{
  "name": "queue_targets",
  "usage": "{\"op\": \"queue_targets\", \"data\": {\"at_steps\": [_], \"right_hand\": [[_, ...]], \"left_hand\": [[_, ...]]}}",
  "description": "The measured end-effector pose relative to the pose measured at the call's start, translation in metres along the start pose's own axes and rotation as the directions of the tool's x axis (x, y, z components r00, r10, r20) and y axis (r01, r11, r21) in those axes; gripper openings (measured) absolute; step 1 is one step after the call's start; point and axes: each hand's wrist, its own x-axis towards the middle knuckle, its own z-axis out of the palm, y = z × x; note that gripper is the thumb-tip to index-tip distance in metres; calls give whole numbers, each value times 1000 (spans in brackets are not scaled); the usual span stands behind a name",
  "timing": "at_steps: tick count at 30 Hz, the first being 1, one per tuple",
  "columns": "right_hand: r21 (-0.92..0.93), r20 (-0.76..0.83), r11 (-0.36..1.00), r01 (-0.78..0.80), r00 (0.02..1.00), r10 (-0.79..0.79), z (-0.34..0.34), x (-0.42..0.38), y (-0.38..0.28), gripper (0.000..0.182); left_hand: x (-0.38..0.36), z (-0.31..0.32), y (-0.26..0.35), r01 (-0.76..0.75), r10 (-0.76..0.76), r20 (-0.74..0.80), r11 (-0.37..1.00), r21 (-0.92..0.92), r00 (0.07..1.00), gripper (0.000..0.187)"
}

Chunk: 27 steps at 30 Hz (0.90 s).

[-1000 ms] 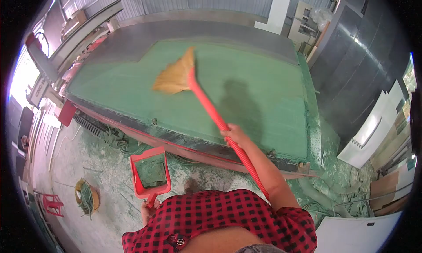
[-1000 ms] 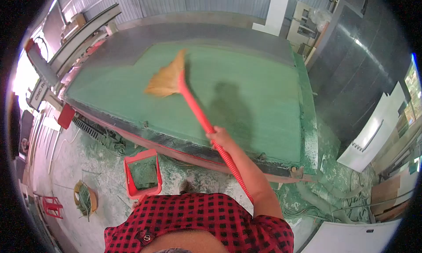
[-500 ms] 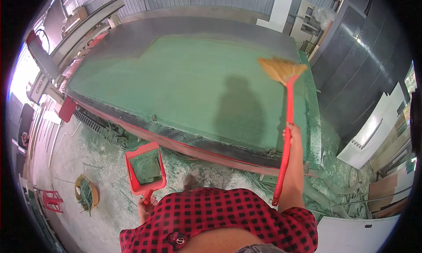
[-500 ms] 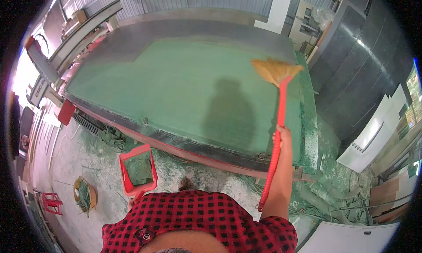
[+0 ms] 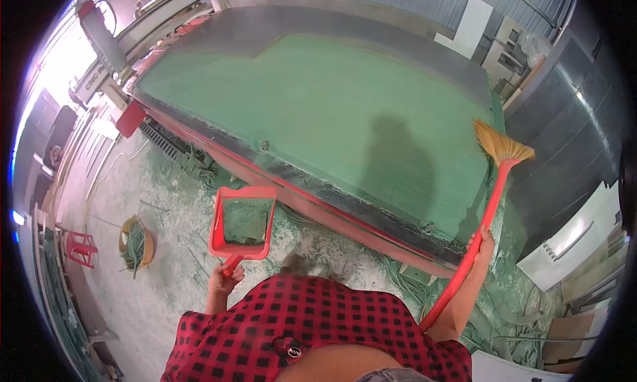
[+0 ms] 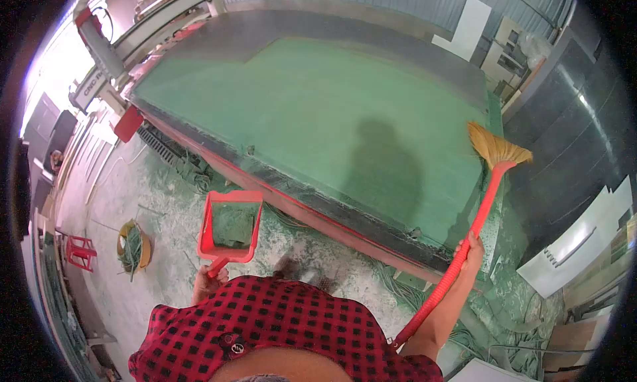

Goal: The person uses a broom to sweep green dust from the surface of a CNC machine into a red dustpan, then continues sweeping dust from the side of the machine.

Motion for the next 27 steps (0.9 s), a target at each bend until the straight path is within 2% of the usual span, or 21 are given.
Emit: {"op": "queue_targets", "data": {"at_steps": [1,3,7,8,9,10,11,13,15,17,21,24,25,27], "right_hand": [[-4,6,1000,1,1000,-1,3,-10,-3,21],[33,28,999,37,999,-38,12,-30,-8,19],[14,69,997,75,995,-76,27,-43,-12,18],[-74,56,991,112,993,-108,34,-44,-13,17],[-161,47,976,146,989,-140,43,-45,-13,16],[-161,51,975,151,988,-144,50,-48,-8,16],[-124,70,983,138,989,-130,59,-53,-2,17],[-88,91,988,130,988,-122,83,-66,5,18],[-113,87,990,84,993,-74,111,-86,15,16],[-138,97,985,103,991,-90,145,-106,22,16],[-157,237,983,101,970,-62,233,-172,39,16],[-119,395,990,75,918,-22,303,-216,64,17],[-137,437,988,67,899,0,327,-232,72,20],[-178,515,983,45,855,53,373,-257,90,26]], "left_hand": [[-3,9,1,-4,4,-2,1000,-6,1000,50],[-7,20,3,-45,55,-219,998,52,974,49],[-3,13,15,-38,56,-322,997,64,945,48],[3,-4,18,12,-18,-70,997,-76,997,48],[7,-21,22,94,-55,194,976,-197,979,47],[5,-27,24,39,-41,-18,992,-121,999,44],[4,-33,28,35,-37,-15,992,-125,999,44],[3,-46,39,-10,10,-93,1000,3,996,44],[5,-73,52,41,-42,-38,999,-19,998,48],[-2,-77,68,105,-102,-296,994,-7,950,50],[-5,-120,97,153,-119,-325,985,83,938,48],[-22,-104,129,171,-107,-373,975,144,922,46],[-24,-117,134,188,-120,-376,971,149,919,46],[-20,-142,144,250,-227,-315,968,33,922,43]]}}
